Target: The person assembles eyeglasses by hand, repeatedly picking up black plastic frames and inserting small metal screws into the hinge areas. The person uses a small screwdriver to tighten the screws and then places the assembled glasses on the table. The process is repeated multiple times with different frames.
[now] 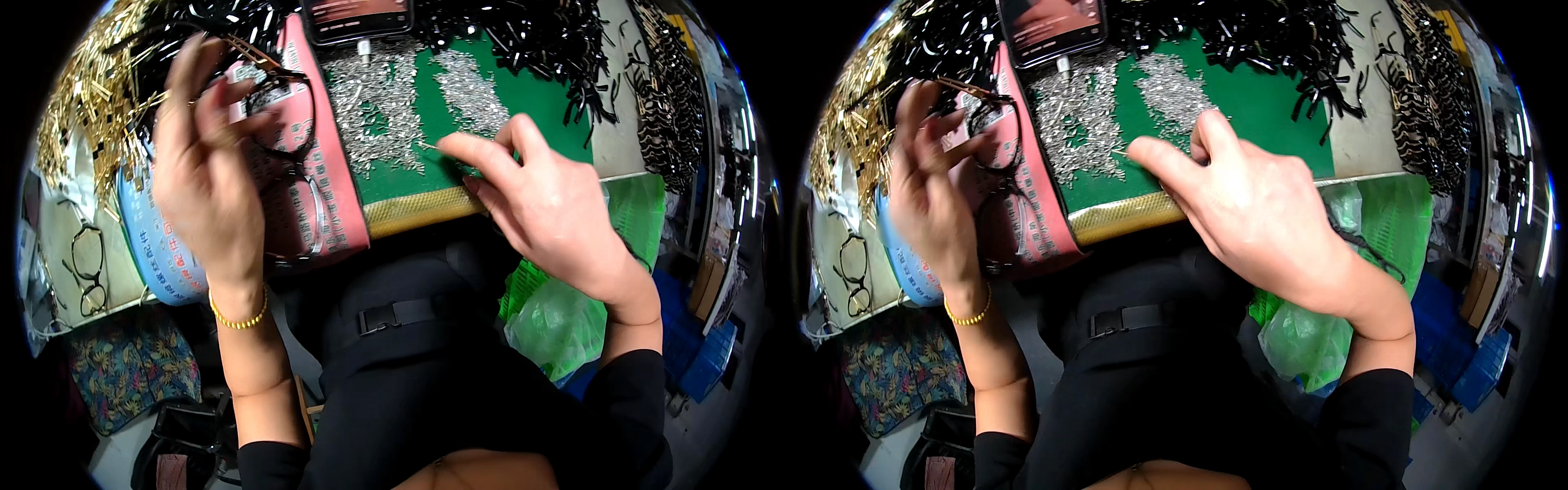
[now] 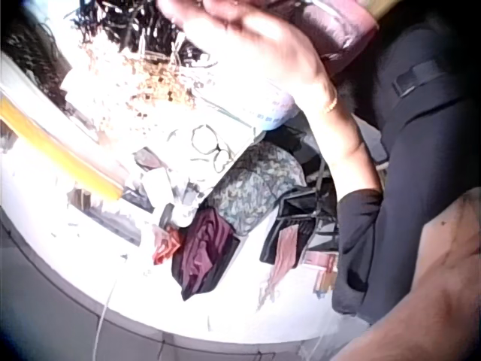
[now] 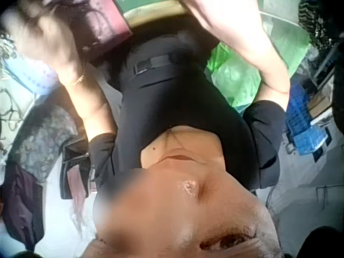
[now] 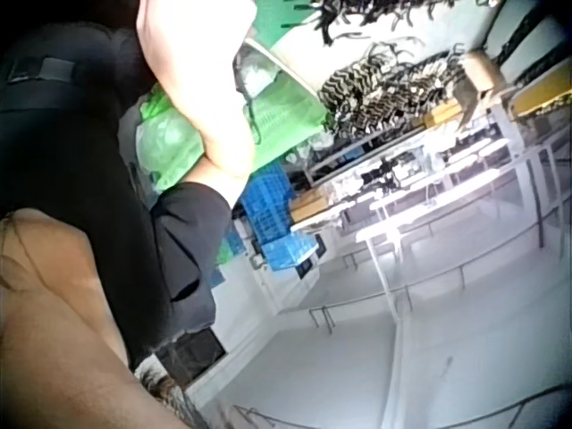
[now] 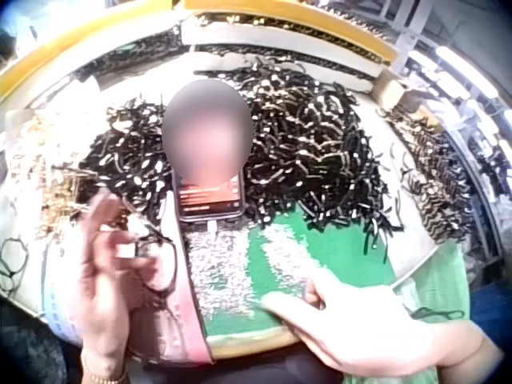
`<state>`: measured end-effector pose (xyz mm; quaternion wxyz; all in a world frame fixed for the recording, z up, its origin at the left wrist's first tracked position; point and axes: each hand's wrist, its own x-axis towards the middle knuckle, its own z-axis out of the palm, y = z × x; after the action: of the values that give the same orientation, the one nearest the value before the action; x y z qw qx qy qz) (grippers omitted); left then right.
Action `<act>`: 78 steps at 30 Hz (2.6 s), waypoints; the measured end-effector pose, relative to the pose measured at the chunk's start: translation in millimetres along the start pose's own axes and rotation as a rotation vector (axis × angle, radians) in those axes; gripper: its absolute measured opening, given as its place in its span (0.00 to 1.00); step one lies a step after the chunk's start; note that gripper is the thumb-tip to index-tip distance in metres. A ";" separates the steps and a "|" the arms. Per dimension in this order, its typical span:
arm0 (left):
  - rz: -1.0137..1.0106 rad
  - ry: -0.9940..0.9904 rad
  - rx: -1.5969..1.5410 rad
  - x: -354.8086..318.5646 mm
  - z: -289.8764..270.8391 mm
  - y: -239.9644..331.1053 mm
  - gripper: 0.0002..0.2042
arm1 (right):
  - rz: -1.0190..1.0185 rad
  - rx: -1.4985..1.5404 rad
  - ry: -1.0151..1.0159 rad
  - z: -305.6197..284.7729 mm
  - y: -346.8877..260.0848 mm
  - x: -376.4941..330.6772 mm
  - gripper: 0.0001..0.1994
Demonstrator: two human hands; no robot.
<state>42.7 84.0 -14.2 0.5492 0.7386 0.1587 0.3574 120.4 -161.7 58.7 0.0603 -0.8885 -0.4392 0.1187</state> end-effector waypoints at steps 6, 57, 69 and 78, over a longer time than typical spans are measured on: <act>-0.110 0.146 -0.133 -24.7 -30.8 12.2 0.32 | -0.034 0.010 0.033 13.5 7.2 -8.5 0.23; 0.183 -0.425 0.200 -67.8 -54.6 11.1 0.12 | -0.433 0.178 -0.084 21.6 -30.4 29.7 0.30; 0.251 -0.490 0.312 -58.4 -50.7 11.0 0.15 | -0.412 0.172 -0.132 19.3 -31.1 31.7 0.32; 0.385 -0.461 0.381 -64.5 -50.4 8.8 0.16 | -0.436 0.197 -0.073 23.6 -29.3 33.1 0.32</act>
<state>-38.8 75.7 -21.7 0.3455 0.9053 -0.0477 0.2424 111.2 -117.6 36.8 0.1549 -0.7576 -0.6087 0.1773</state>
